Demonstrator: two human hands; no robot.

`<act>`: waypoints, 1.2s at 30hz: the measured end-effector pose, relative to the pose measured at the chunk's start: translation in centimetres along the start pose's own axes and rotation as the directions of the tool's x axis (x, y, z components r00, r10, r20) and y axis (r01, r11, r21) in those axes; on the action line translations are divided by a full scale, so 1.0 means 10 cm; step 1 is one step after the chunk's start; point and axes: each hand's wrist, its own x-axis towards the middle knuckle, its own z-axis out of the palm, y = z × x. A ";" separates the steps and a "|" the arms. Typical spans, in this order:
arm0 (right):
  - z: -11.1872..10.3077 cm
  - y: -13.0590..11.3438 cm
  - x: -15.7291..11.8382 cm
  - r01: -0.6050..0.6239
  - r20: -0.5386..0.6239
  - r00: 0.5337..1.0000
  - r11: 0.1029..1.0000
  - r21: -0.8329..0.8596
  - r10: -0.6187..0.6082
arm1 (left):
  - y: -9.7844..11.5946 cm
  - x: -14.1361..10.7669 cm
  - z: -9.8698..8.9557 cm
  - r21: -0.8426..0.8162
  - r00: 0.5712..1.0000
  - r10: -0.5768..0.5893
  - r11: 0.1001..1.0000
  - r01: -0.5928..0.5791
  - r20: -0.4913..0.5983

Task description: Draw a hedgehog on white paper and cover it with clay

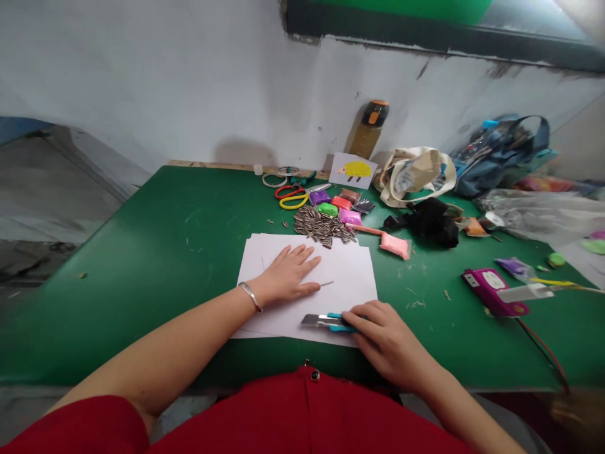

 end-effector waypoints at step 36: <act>0.30 0.49 0.53 -0.206 -0.305 0.947 0.919 -0.335 0.101 | 0.11 -0.05 -0.05 0.130 0.954 0.220 0.972 -0.197 -0.202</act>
